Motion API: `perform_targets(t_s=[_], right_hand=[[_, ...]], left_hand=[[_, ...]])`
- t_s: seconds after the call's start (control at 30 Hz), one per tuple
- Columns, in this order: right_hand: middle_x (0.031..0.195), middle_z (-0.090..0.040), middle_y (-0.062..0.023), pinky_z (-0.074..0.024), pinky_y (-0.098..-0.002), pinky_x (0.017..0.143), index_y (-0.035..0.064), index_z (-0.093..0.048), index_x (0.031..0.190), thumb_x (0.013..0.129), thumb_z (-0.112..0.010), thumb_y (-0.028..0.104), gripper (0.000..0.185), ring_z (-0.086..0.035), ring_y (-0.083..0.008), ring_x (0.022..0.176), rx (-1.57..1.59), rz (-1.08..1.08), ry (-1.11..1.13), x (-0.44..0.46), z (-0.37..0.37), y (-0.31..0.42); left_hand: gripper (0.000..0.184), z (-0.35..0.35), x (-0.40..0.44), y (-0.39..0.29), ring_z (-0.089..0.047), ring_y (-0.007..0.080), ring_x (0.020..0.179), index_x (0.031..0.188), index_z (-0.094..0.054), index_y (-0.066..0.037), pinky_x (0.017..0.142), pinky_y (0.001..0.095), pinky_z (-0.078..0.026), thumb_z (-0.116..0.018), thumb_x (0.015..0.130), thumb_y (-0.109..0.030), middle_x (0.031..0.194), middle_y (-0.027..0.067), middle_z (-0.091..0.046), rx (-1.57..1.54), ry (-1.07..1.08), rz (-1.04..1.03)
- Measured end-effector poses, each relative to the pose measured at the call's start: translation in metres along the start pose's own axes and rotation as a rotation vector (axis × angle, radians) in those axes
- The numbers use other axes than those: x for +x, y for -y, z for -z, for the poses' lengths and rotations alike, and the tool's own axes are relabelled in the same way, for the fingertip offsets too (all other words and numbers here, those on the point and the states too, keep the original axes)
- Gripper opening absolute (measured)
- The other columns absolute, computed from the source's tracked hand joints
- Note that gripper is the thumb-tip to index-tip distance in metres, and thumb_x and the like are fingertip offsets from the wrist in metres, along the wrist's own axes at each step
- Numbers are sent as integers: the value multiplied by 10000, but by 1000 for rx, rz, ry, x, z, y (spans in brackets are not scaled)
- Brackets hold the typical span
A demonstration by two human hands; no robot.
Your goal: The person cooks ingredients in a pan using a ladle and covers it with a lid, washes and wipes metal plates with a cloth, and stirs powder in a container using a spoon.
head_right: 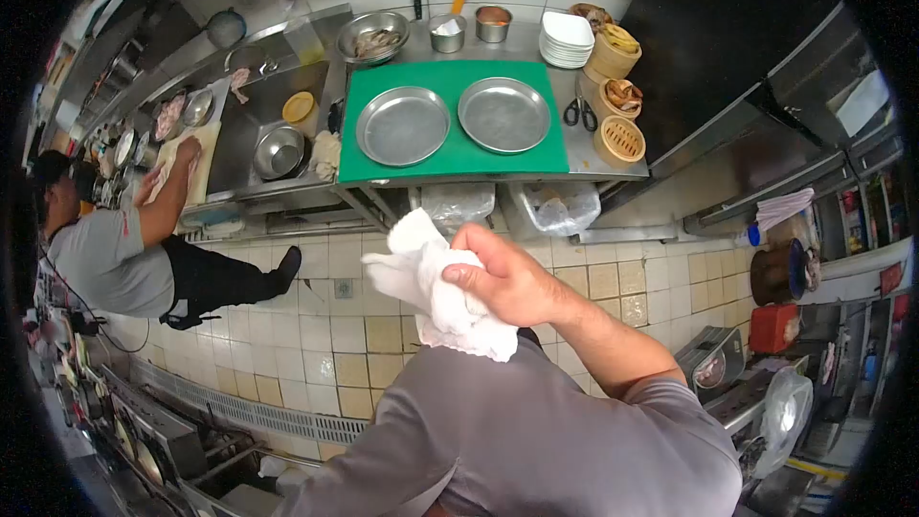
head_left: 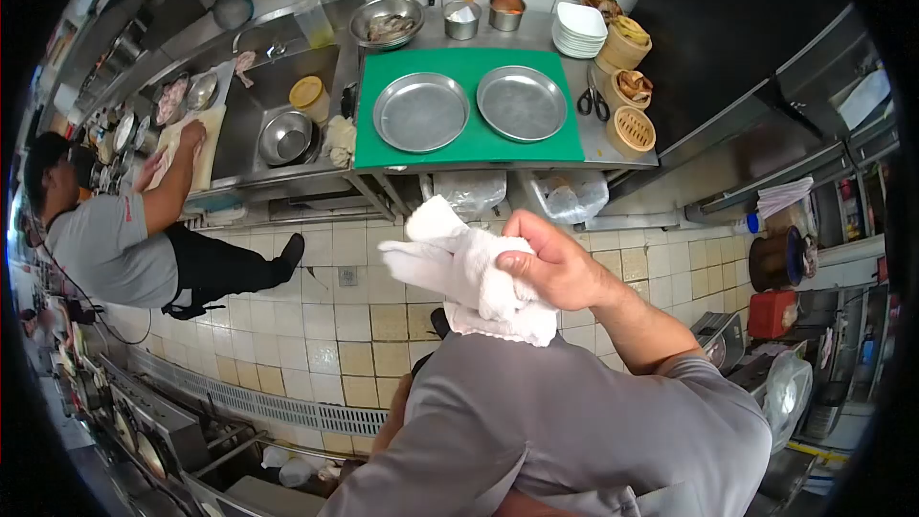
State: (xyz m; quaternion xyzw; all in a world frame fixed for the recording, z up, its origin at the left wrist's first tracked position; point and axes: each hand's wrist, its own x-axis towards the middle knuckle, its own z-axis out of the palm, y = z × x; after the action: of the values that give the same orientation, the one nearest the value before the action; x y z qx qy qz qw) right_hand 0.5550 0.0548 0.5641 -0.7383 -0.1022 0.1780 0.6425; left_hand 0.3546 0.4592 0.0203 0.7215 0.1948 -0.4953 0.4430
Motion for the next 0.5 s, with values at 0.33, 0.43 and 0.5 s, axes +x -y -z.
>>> perform_targets(t_s=[0.33,0.43,0.5], right_hand=[[1170,-609,-97,-491,-317,929,29,-475,1311,1013,-574,120,327,-590,-140,1075,324,-48,152,18,-50,18],[1342,-611,-153,-497,-342,1045,-2,-430,1496,991,-555,74,527,-622,-189,1207,748,-148,248,23,-59,21],[1459,-541,-183,-482,-370,1081,-47,-398,1508,921,-494,-13,596,-578,-243,1299,848,-231,422,30,-72,17]], left_hand=[[278,-2,-48,-35,-683,312,843,1117,-678,-101,794,479,-556,-595,1000,-339,935,103,-693,-292,42,-112],[251,-11,38,5,-677,315,847,1124,-673,-102,834,472,-551,-623,987,-305,919,88,-679,498,-57,-420],[243,4,60,-21,-676,314,856,1132,-670,-103,848,469,-550,-634,981,-290,918,83,-675,483,-36,-532]])
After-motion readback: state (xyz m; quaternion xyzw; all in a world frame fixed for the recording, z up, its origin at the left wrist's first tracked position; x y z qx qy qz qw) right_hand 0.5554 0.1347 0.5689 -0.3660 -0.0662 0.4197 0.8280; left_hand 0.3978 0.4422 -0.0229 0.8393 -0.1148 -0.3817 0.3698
